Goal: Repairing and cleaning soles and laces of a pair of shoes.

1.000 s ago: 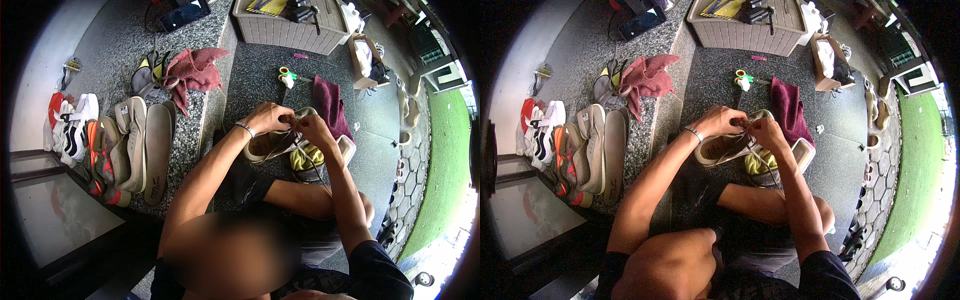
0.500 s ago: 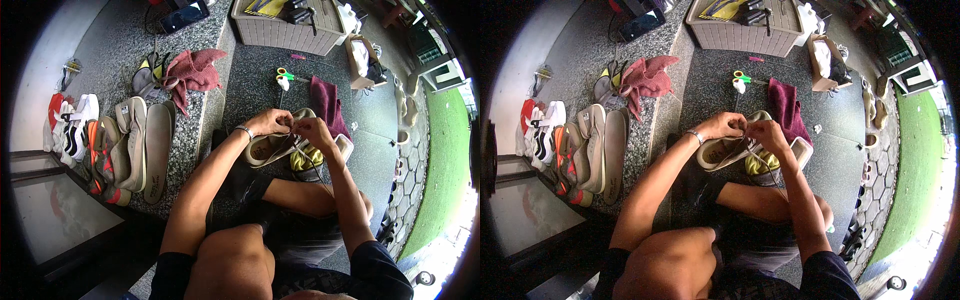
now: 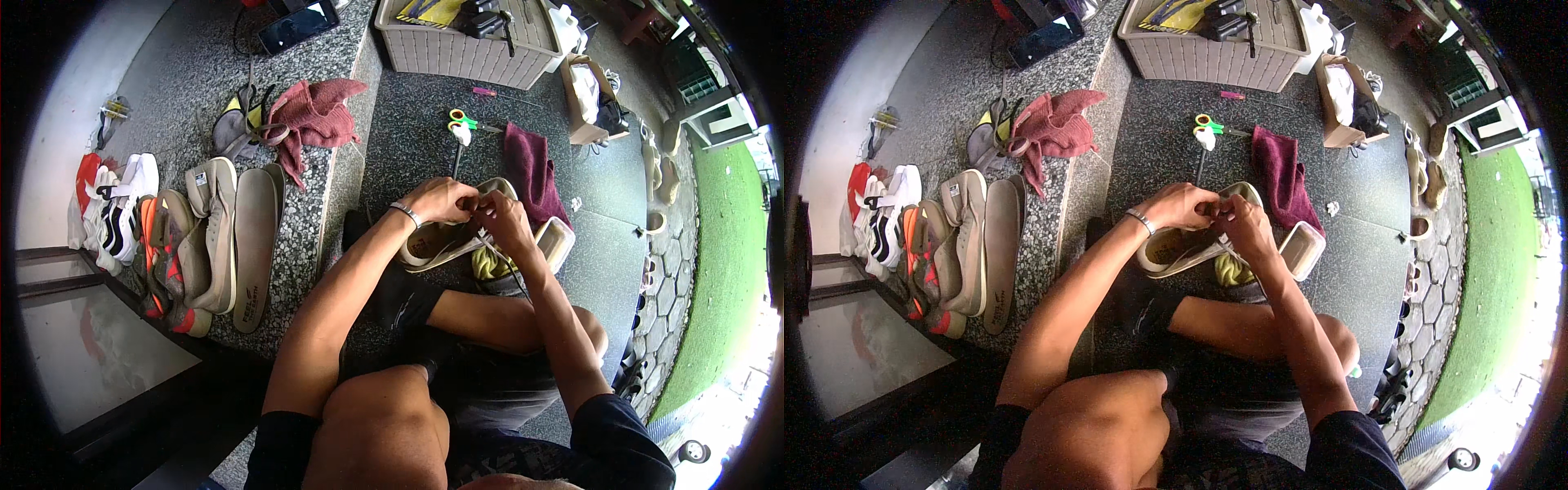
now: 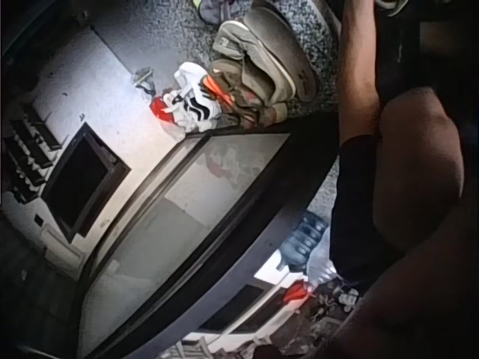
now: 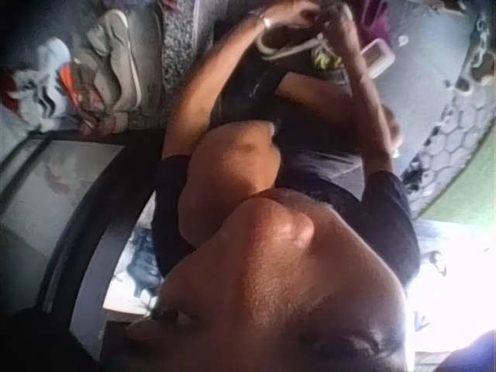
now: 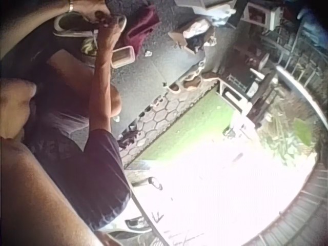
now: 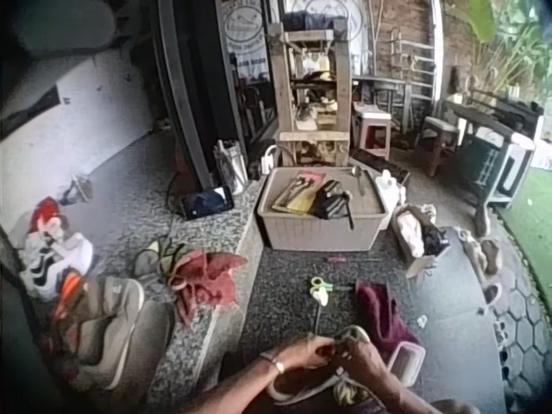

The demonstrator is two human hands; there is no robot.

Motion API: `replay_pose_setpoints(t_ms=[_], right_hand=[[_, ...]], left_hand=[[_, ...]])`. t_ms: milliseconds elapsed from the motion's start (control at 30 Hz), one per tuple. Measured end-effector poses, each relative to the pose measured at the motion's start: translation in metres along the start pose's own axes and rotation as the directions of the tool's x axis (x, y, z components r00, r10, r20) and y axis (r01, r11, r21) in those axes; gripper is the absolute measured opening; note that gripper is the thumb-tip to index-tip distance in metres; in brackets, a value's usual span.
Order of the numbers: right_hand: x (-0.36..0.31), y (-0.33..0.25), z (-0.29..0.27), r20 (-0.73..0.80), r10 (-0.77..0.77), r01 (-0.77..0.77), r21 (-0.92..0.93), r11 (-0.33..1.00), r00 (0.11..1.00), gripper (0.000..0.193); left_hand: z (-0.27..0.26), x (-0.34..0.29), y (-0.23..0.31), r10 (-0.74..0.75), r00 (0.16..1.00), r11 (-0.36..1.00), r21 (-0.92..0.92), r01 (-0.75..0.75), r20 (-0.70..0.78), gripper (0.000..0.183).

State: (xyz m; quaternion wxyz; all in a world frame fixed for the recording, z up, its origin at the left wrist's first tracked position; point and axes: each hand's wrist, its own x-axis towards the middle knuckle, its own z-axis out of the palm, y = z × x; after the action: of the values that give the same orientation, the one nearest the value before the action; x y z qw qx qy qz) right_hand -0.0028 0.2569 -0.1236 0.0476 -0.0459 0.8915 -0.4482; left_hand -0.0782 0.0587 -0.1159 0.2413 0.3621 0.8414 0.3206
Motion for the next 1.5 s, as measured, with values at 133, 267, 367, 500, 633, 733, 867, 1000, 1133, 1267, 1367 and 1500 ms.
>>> replay_pose_setpoints(t_ms=[133, 267, 367, 500, 633, 733, 867, 1000, 1133, 1267, 1367, 1500], right_hand=[[0.001, -0.008, 0.005, 0.045, 0.076, -0.066, -0.184, 0.981, 0.996, 0.021], [0.000, -0.009, 0.014, -0.023, 0.007, -0.013, -0.268, 0.963, 1.000, 0.019], [-0.003, -0.009, 0.010, -0.052, -0.008, -0.003, -0.207, 0.978, 0.999, 0.020], [0.003, -0.021, 0.008, -0.066, 0.018, -0.035, -0.270, 0.962, 0.998, 0.021], [0.017, -0.036, 0.014, -0.046, 0.072, -0.084, -0.386, 0.918, 0.996, 0.026], [0.029, -0.038, 0.025, 0.006, 0.130, -0.106, -0.541, 0.834, 0.992, 0.022], [0.036, -0.046, 0.032, 0.043, 0.042, -0.008, -0.605, 0.796, 0.998, 0.019], [0.042, -0.056, 0.035, 0.063, 0.072, -0.020, -0.606, 0.796, 0.995, 0.021], [0.046, -0.060, 0.036, 0.050, 0.063, -0.020, -0.604, 0.797, 0.997, 0.027], [0.054, -0.054, 0.044, 0.089, 0.103, -0.032, -0.579, 0.814, 0.991, 0.028], [0.058, -0.019, 0.047, 0.198, -0.150, 0.247, -0.707, 0.662, 0.969, 0.027], [0.060, -0.015, 0.032, 0.395, -0.544, 0.637, -0.672, 0.378, 0.740, 0.017]], left_hand=[[-0.001, -0.003, 0.001, 0.017, 1.000, 0.996, 0.089, -0.016, -0.015, 0.035], [0.001, -0.005, 0.001, 0.070, 0.995, 0.972, 0.230, -0.053, -0.067, 0.035], [0.001, -0.014, 0.011, 0.059, 0.987, 0.974, 0.224, -0.024, -0.148, 0.038], [0.015, -0.047, 0.009, 0.070, 0.928, 0.996, 0.068, -0.048, -0.365, 0.045], [0.023, -0.056, 0.024, -0.013, 0.907, 0.996, -0.087, -0.026, -0.421, 0.052], [0.022, -0.059, 0.025, -0.036, 0.904, 0.995, -0.098, -0.006, -0.426, 0.054], [0.021, -0.063, 0.022, -0.021, 0.895, 0.994, -0.103, -0.028, -0.445, 0.053], [0.028, -0.065, 0.016, -0.006, 0.861, 0.995, -0.093, -0.048, -0.509, 0.054], [0.032, -0.066, 0.014, -0.042, 0.838, 0.987, -0.153, -0.050, -0.545, 0.055], [0.035, -0.065, 0.009, -0.068, 0.823, 0.964, -0.251, -0.092, -0.564, 0.054], [0.036, -0.061, 0.006, -0.083, 0.822, 0.960, -0.266, -0.085, -0.564, 0.056], [0.039, -0.072, -0.009, -0.089, 0.847, 0.973, -0.227, -0.038, -0.524, 0.061]])
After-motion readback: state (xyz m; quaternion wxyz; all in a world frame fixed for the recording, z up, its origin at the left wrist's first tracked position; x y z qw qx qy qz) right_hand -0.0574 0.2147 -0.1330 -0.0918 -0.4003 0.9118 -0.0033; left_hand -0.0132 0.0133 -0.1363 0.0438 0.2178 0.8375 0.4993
